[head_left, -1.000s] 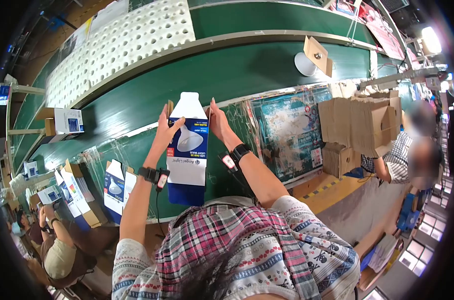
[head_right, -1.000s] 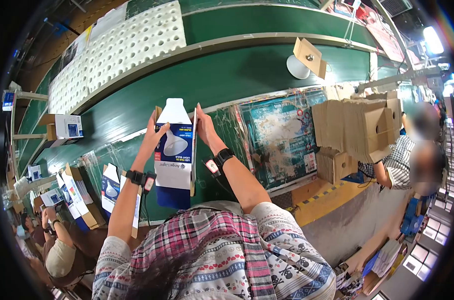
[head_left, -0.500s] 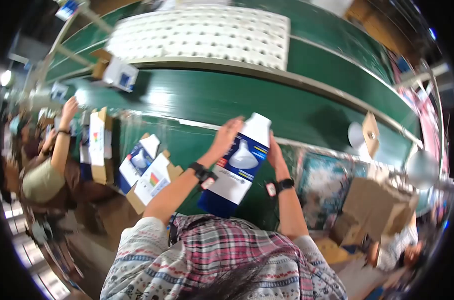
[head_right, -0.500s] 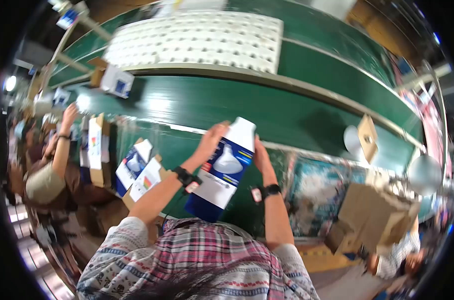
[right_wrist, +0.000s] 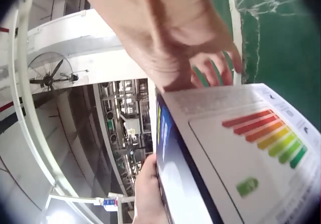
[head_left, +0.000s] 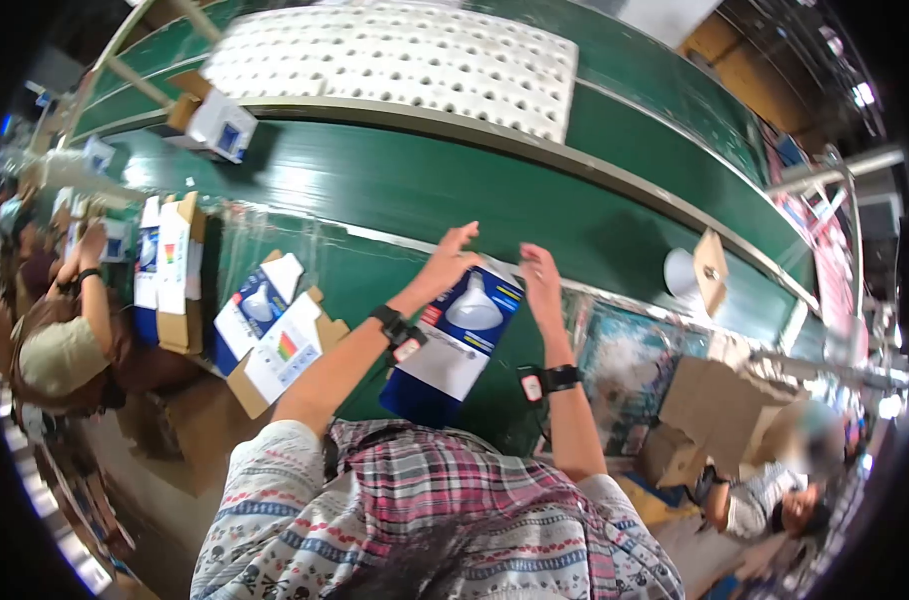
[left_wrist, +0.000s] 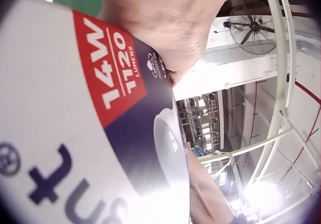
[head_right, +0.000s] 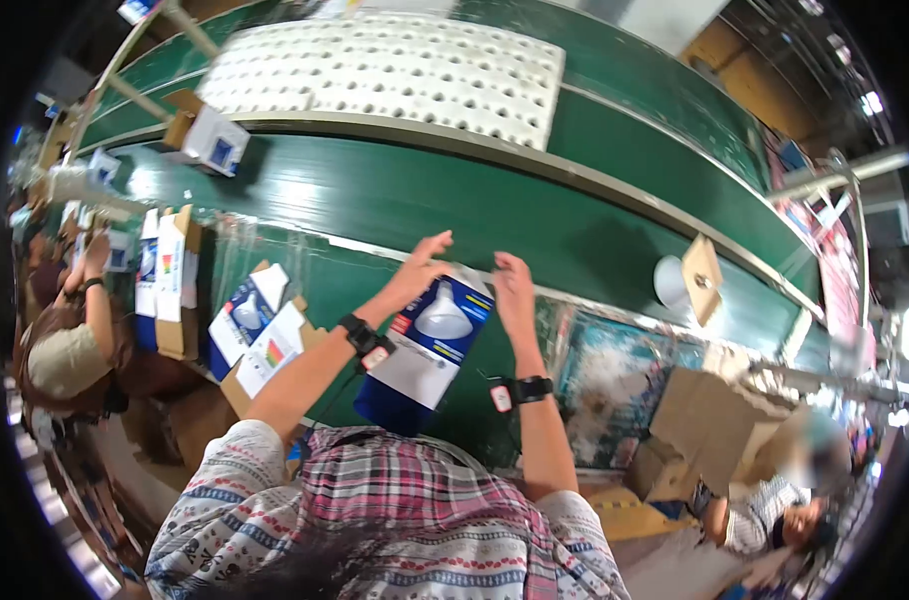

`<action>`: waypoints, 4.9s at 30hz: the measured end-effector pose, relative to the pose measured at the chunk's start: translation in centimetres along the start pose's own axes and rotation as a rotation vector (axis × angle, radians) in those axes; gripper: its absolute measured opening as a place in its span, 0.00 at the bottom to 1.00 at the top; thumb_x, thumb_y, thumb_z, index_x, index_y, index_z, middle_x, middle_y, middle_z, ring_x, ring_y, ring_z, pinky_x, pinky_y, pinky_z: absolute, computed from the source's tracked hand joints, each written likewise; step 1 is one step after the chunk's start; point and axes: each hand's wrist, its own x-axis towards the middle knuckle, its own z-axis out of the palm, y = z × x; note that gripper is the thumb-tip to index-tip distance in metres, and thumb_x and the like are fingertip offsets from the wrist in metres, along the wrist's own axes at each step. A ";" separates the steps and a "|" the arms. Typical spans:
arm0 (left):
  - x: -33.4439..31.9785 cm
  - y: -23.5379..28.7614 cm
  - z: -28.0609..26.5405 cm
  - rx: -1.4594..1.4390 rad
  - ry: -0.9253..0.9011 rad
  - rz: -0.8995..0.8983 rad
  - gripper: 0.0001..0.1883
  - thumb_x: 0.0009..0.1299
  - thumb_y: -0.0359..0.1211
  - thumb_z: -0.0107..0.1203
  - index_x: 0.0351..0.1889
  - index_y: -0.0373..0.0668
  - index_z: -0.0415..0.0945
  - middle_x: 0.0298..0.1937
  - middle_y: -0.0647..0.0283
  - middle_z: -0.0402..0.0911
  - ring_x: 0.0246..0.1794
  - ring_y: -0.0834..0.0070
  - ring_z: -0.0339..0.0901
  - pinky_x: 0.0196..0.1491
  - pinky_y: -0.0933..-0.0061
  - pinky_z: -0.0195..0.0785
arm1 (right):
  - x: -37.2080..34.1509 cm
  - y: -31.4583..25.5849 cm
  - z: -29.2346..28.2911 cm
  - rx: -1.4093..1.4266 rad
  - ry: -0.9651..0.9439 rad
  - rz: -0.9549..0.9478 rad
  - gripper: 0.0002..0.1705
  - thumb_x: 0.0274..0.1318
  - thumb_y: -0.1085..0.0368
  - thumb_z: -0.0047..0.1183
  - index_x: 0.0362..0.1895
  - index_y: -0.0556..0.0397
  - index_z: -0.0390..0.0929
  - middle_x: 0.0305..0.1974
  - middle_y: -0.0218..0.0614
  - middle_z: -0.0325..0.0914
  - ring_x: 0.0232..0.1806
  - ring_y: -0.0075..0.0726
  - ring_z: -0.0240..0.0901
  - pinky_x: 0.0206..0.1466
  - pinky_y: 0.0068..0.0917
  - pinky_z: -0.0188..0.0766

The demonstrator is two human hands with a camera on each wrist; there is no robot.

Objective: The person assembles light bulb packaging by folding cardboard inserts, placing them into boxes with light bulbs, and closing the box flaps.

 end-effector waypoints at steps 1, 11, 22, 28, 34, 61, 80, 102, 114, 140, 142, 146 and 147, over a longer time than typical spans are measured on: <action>0.3 -0.1 -0.3 -0.029 -0.125 -0.078 0.16 0.63 0.37 0.52 0.42 0.34 0.77 0.42 0.57 0.78 0.43 0.72 0.73 0.51 0.76 0.63 | -0.6 -2.2 0.3 0.059 -0.042 0.019 0.20 0.54 0.69 0.51 0.53 0.54 0.69 0.49 0.40 0.70 0.49 0.37 0.70 0.52 0.29 0.66; 0.5 1.6 -1.1 0.349 -0.151 -0.286 0.29 0.66 0.48 0.47 0.19 0.27 0.71 0.11 0.53 0.66 0.15 0.72 0.64 0.25 0.63 0.59 | -0.6 -4.8 -0.1 -0.179 -0.503 0.291 0.25 0.50 0.47 0.57 0.22 0.60 0.76 0.15 0.27 0.62 0.20 0.21 0.54 0.24 0.25 0.53; -0.6 1.4 -1.8 0.217 -0.046 -0.198 0.23 0.69 0.46 0.46 0.32 0.32 0.76 0.28 0.55 0.77 0.31 0.71 0.72 0.38 0.70 0.64 | -1.4 -2.3 1.1 0.044 -0.310 0.100 0.29 0.53 0.43 0.54 0.36 0.61 0.79 0.25 0.31 0.74 0.30 0.24 0.66 0.35 0.23 0.63; -7.6 2.9 -10.9 0.038 -0.003 -0.259 0.12 0.72 0.35 0.44 0.41 0.36 0.74 0.33 0.65 0.76 0.35 0.78 0.72 0.40 0.79 0.63 | -0.1 -3.4 0.0 0.004 -0.428 0.272 0.29 0.54 0.43 0.53 0.35 0.62 0.81 0.29 0.33 0.78 0.33 0.25 0.70 0.39 0.24 0.65; -13.7 9.0 -12.4 -0.234 -0.020 -0.598 0.10 0.72 0.33 0.43 0.42 0.40 0.73 0.31 0.66 0.77 0.31 0.80 0.72 0.39 0.80 0.66 | 0.8 -3.8 -1.2 0.287 -0.341 0.602 0.30 0.55 0.40 0.51 0.44 0.56 0.78 0.34 0.33 0.79 0.34 0.25 0.76 0.37 0.26 0.74; 13.5 8.7 -8.0 0.775 -0.360 0.641 0.20 0.60 0.22 0.50 0.50 0.46 0.75 0.55 0.61 0.74 0.62 0.68 0.64 0.69 0.54 0.37 | 5.6 1.7 12.1 1.228 -0.007 0.622 0.13 0.50 0.73 0.55 0.39 0.66 0.68 0.42 0.41 0.72 0.44 0.45 0.74 0.56 0.37 0.71; -12.9 -6.1 -33.3 1.262 0.150 -0.574 0.47 0.39 0.45 0.72 0.56 0.35 0.63 0.54 0.49 0.63 0.60 0.51 0.58 0.58 0.48 0.50 | -5.7 -3.0 6.3 0.544 -0.369 0.681 0.17 0.61 0.61 0.47 0.50 0.58 0.72 0.39 0.39 0.77 0.39 0.28 0.74 0.44 0.23 0.71; -8.6 3.8 -18.1 0.686 -0.711 -0.155 0.35 0.66 0.50 0.49 0.61 0.32 0.60 0.55 0.39 0.68 0.54 0.50 0.68 0.57 0.62 0.62 | -13.7 -9.3 7.9 0.295 -0.768 0.371 0.17 0.52 0.57 0.55 0.21 0.57 0.77 0.17 0.27 0.71 0.19 0.20 0.67 0.22 0.19 0.63; -11.7 10.7 -14.9 0.596 -1.421 -0.578 0.74 0.41 0.69 0.61 0.68 0.28 0.27 0.67 0.33 0.42 0.71 0.43 0.37 0.69 0.50 0.38 | -14.4 -13.1 6.3 0.125 -0.641 0.385 0.14 0.46 0.60 0.58 0.33 0.58 0.82 0.24 0.36 0.79 0.24 0.25 0.74 0.27 0.23 0.74; -6.3 6.9 -10.3 1.083 -0.451 0.217 0.63 0.37 0.51 0.67 0.70 0.42 0.41 0.62 0.43 0.48 0.63 0.47 0.47 0.64 0.46 0.34 | 1.8 -8.2 -8.7 -0.317 0.220 -0.036 0.12 0.49 0.67 0.56 0.36 0.63 0.80 0.30 0.43 0.79 0.29 0.35 0.78 0.35 0.27 0.74; -6.5 6.9 -10.2 1.076 -0.431 0.220 0.62 0.38 0.50 0.67 0.70 0.42 0.42 0.62 0.42 0.48 0.63 0.47 0.47 0.64 0.46 0.34 | 0.1 -7.9 -7.8 -0.116 0.118 0.089 0.13 0.52 0.69 0.54 0.40 0.64 0.79 0.30 0.40 0.81 0.29 0.28 0.79 0.34 0.23 0.75; -6.6 7.3 -10.3 1.038 -0.445 0.235 0.61 0.39 0.48 0.67 0.70 0.43 0.42 0.62 0.42 0.49 0.62 0.46 0.48 0.63 0.44 0.35 | -1.3 -8.7 -5.2 -0.095 -0.014 0.180 0.13 0.52 0.65 0.55 0.36 0.65 0.79 0.29 0.38 0.81 0.26 0.23 0.78 0.31 0.20 0.73; -6.6 7.4 -10.3 1.032 -0.452 0.238 0.61 0.39 0.48 0.67 0.70 0.43 0.41 0.62 0.42 0.49 0.62 0.46 0.48 0.63 0.44 0.35 | -1.4 -9.2 -4.7 -0.215 -0.054 0.089 0.14 0.50 0.62 0.57 0.34 0.64 0.80 0.28 0.40 0.80 0.26 0.24 0.77 0.30 0.22 0.72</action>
